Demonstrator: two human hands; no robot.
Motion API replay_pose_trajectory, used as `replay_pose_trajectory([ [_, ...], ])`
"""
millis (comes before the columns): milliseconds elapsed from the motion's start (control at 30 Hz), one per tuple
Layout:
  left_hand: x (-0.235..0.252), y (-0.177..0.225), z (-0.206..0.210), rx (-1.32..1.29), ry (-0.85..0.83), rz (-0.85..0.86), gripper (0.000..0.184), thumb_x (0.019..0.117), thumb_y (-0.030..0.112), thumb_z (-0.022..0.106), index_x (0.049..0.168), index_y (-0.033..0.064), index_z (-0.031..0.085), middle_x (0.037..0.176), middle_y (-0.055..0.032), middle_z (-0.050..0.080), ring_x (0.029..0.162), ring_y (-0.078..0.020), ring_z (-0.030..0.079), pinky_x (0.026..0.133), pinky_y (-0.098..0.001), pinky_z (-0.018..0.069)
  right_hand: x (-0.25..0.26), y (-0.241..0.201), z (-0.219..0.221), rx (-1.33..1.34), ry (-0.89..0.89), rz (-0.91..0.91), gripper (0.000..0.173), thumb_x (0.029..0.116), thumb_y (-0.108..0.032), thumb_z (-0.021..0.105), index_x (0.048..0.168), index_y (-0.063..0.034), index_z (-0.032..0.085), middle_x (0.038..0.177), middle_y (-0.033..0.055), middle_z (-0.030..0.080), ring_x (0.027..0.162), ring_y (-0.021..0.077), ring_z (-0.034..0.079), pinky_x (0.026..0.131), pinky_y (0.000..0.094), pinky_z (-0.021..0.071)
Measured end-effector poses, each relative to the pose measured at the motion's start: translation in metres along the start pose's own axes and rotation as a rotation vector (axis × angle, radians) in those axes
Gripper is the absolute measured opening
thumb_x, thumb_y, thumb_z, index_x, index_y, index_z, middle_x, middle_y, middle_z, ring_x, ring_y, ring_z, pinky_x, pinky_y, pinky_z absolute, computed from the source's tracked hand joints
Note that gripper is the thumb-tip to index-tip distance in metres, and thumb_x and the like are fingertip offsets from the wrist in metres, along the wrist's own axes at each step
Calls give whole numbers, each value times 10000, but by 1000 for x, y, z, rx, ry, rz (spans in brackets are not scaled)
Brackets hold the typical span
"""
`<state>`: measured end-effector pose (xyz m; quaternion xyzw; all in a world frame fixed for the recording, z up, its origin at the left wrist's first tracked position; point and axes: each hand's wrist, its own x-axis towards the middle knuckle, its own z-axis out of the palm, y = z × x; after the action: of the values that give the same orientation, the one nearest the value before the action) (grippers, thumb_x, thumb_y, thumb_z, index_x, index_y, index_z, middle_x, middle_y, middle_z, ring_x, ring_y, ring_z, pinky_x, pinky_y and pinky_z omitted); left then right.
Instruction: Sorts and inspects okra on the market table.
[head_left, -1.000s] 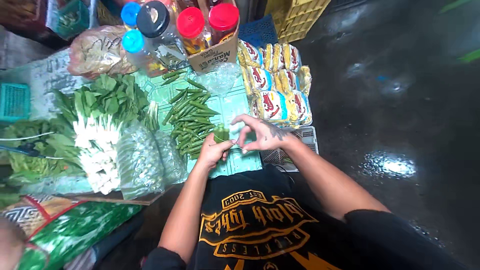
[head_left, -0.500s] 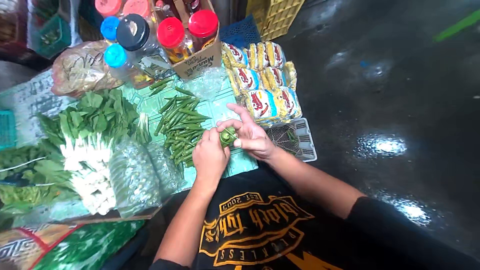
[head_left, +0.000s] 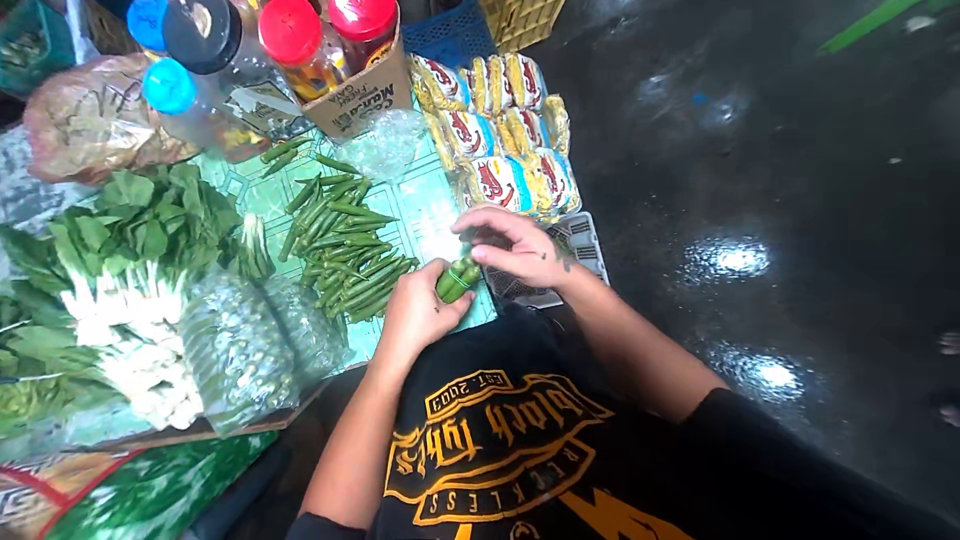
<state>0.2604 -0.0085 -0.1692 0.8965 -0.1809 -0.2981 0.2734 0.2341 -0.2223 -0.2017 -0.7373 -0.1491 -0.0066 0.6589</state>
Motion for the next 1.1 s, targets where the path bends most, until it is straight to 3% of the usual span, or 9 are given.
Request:
replay_pose_trajectory([
  [100, 4, -7, 11, -34, -6, 93, 303, 826, 402, 808, 1025, 191, 721, 820, 11, 709, 747, -143, 691, 688, -467, 597, -9, -4, 8, -110, -239, 22, 722, 1055, -612, 360, 1498, -59, 495, 1454, 86, 571, 1329, 160, 557, 1122, 380, 489],
  [267, 13, -8, 22, -149, -38, 215, 283, 816, 297, 845, 1056, 190, 739, 859, 27, 733, 765, -106, 700, 712, -426, 614, -2, -21, 8, -251, 59, 29, 1007, 969, -781, 121, 1582, -7, 323, 1616, 130, 401, 1490, 237, 393, 1224, 474, 370],
  [433, 19, 0, 26, 71, -90, 41, 284, 824, 348, 803, 1021, 156, 735, 815, -48, 721, 769, -236, 706, 706, -536, 584, -20, 20, 32, -163, -9, 178, 834, 989, -726, 364, 1576, -134, 384, 1507, 104, 495, 1323, 200, 532, 1065, 417, 501],
  [533, 18, -1, 40, 200, -152, -110, 504, 751, 407, 808, 1128, 102, 671, 910, -106, 713, 872, -310, 709, 731, -573, 577, -44, 33, 34, -95, -45, 254, 497, 931, -324, 724, 1361, -116, 588, 1193, 54, 666, 983, 128, 659, 794, 324, 590],
  [667, 22, -14, 59, 31, -344, 53, 558, 865, 379, 772, 1315, 102, 591, 1034, -126, 717, 959, -287, 712, 844, -553, 585, -69, 53, 22, 102, 55, 395, 240, 939, -141, 703, 1166, -78, 652, 1025, 59, 708, 769, 139, 677, 674, 322, 601],
  [767, 27, -25, 64, -42, -422, 218, 336, 922, 291, 700, 1174, 70, 682, 914, -107, 726, 841, -244, 714, 776, -514, 587, -85, 59, 21, -106, -64, 346, 419, 970, -375, 670, 1297, -115, 641, 1146, 42, 667, 994, 125, 659, 859, 344, 589],
  [867, 30, -32, 68, -121, -468, 284, 219, 881, 237, 728, 1018, 66, 721, 807, -63, 703, 720, -176, 668, 675, -431, 565, -99, 63, 30, -100, -2, 320, 331, 946, -375, 721, 1147, -113, 707, 1098, 30, 677, 1032, 122, 656, 904, 348, 583],
  [1033, 38, -30, 65, -82, -617, 212, 273, 904, 250, 746, 1087, 57, 685, 819, -78, 707, 648, -160, 687, 621, -391, 603, -95, 59, 32, 264, 34, 552, 189, 963, -228, 720, 1097, -111, 658, 896, 22, 709, 671, 95, 639, 596, 268, 550],
  [1100, 40, -36, 70, -58, -555, 249, 433, 879, 363, 796, 1182, 79, 673, 948, -77, 725, 820, -170, 706, 767, -419, 599, -101, 69, 26, 378, 50, 672, 176, 997, -248, 674, 1128, -133, 655, 762, 19, 645, 512, 82, 513, 467, 246, 445],
])
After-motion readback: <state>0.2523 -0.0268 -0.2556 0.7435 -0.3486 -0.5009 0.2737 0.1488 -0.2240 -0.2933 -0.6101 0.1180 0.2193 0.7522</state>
